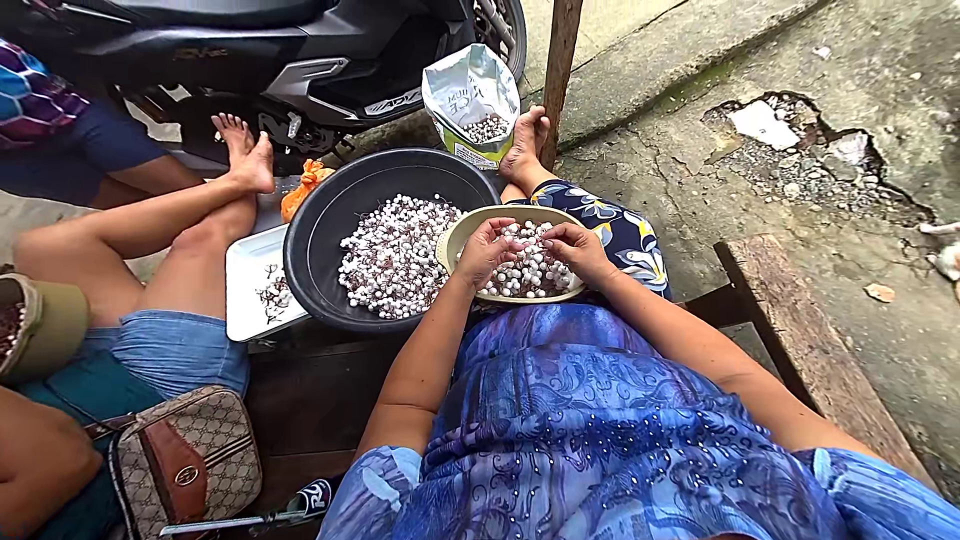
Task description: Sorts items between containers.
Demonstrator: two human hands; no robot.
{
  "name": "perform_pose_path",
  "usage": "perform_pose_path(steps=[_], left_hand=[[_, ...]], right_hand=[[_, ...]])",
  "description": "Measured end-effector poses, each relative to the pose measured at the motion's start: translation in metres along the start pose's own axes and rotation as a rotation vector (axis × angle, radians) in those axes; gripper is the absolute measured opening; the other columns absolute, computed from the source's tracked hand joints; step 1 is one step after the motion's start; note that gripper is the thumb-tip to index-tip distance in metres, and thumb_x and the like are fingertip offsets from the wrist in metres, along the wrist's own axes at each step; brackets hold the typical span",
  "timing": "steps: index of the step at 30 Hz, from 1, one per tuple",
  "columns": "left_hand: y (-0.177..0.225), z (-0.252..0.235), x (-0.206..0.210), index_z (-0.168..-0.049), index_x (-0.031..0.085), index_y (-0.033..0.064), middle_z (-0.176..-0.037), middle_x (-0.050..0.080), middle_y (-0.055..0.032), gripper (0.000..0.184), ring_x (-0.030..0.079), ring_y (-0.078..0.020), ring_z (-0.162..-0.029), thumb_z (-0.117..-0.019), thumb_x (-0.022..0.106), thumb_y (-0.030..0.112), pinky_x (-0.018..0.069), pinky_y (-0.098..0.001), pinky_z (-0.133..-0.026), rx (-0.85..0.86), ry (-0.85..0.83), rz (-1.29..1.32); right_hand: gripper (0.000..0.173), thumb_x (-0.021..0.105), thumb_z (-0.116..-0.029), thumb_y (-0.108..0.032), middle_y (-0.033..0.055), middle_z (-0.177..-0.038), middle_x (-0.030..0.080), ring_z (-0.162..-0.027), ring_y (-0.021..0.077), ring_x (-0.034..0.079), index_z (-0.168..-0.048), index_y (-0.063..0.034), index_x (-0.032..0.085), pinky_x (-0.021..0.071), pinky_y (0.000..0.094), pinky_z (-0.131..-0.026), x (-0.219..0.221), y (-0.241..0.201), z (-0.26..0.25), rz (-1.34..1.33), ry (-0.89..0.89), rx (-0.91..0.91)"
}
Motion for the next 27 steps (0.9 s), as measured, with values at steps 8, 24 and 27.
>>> perform_pose_path(steps=[8,24,27], left_hand=[[-0.004,0.005,-0.002,-0.121,0.061,0.0148,-0.102,0.071,0.0007,0.019,0.051,0.0008,-0.058,-0.1024,0.059,0.011,0.0401,-0.0142,-0.051,0.078,0.031,-0.202],[0.000,0.006,0.008,-0.120,0.064,-0.0010,-0.130,0.058,-0.0129,0.028,0.065,-0.0107,-0.081,-0.0925,0.068,0.002,0.0597,-0.0291,-0.072,0.448,0.045,-0.487],[0.012,0.007,-0.014,-0.118,0.060,-0.0053,-0.135,0.054,-0.0170,0.021,0.068,-0.0136,-0.091,-0.0977,0.059,0.002,0.0619,-0.0317,-0.078,0.762,0.313,-0.480]], right_hand=[[0.014,0.062,-0.0984,-0.005,0.0030,-0.098,0.070,-0.087,0.0064,0.066,-0.110,-0.0009,0.068,0.0564,0.0281,-0.084,-0.003,0.005,-0.002,-0.047,0.019,0.009],[0.032,0.065,-0.0962,-0.006,0.0114,-0.102,0.070,-0.081,0.0099,0.065,-0.127,0.0012,0.064,0.0567,0.0298,-0.080,0.003,0.001,-0.003,0.190,-0.060,-0.026],[0.035,0.065,-0.0967,-0.011,0.0120,-0.108,0.066,-0.084,0.0127,0.061,-0.131,-0.0018,0.065,0.0541,0.0306,-0.080,-0.001,0.002,-0.005,0.234,-0.041,-0.038]])
Point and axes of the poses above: each hand's wrist, its own z-axis away from the middle knuckle, its own x-axis out of the palm, y = z × x, the point moved 1 cm from there along -z, towards the middle knuckle
